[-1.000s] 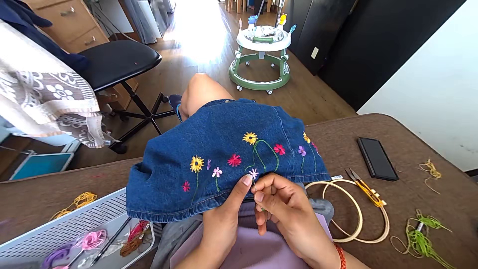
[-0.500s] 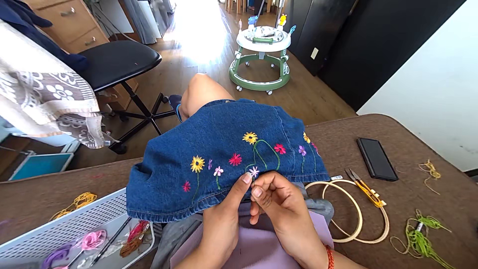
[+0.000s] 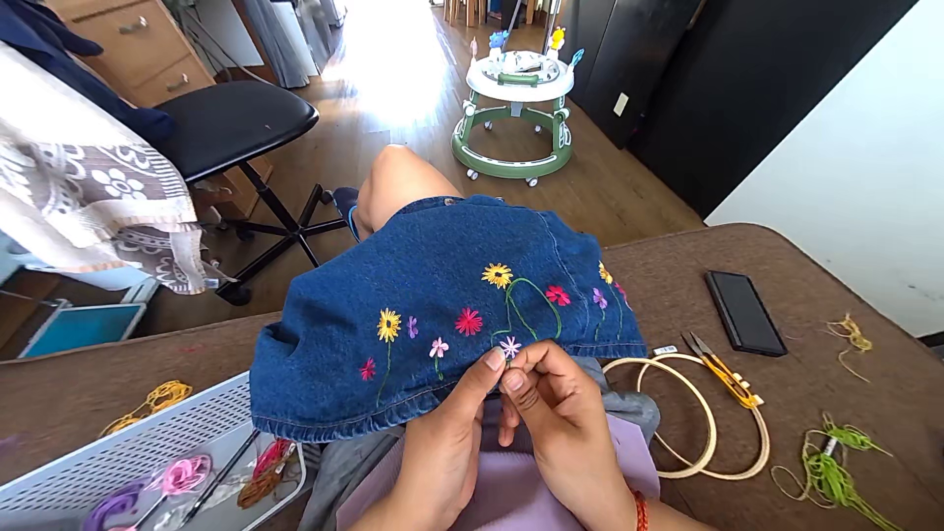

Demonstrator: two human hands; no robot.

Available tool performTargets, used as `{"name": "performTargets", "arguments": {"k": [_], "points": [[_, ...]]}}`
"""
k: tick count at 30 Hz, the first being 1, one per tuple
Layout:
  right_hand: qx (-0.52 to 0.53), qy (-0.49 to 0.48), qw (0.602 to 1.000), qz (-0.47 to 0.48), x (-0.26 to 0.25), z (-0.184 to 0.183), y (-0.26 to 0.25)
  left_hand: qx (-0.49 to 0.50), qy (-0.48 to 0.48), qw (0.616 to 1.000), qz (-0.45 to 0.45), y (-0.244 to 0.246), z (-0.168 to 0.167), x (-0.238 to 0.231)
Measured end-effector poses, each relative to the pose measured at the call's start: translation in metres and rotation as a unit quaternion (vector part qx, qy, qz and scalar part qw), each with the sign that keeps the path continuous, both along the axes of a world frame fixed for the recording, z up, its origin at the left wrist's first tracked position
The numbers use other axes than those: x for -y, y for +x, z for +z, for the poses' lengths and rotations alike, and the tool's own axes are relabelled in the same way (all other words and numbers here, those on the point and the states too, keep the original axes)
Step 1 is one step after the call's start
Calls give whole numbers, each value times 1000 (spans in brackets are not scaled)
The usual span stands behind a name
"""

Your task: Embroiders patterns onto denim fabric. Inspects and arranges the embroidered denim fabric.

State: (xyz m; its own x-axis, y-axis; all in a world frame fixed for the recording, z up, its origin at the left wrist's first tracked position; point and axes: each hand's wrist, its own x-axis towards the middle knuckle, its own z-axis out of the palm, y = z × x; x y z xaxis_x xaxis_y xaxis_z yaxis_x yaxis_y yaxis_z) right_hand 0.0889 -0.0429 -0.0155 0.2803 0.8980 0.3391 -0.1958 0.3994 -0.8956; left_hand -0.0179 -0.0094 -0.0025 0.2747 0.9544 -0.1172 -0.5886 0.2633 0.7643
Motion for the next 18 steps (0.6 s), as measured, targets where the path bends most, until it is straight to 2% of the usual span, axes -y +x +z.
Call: {"name": "performTargets", "arguments": {"k": [8, 14, 16, 18], "points": [[8, 19, 1000, -11, -1, -1, 1, 16, 13, 1000, 14, 2, 1, 1], [-21, 50, 998, -33, -3, 4, 1, -5, 65, 997, 50, 4, -4, 1], [4, 64, 997, -50, -6, 7, 4, -7, 85, 994, 71, 5, -5, 3], [93, 69, 990, -78, -8, 8, 11, -14, 108, 988, 111, 5, -7, 2]]}}
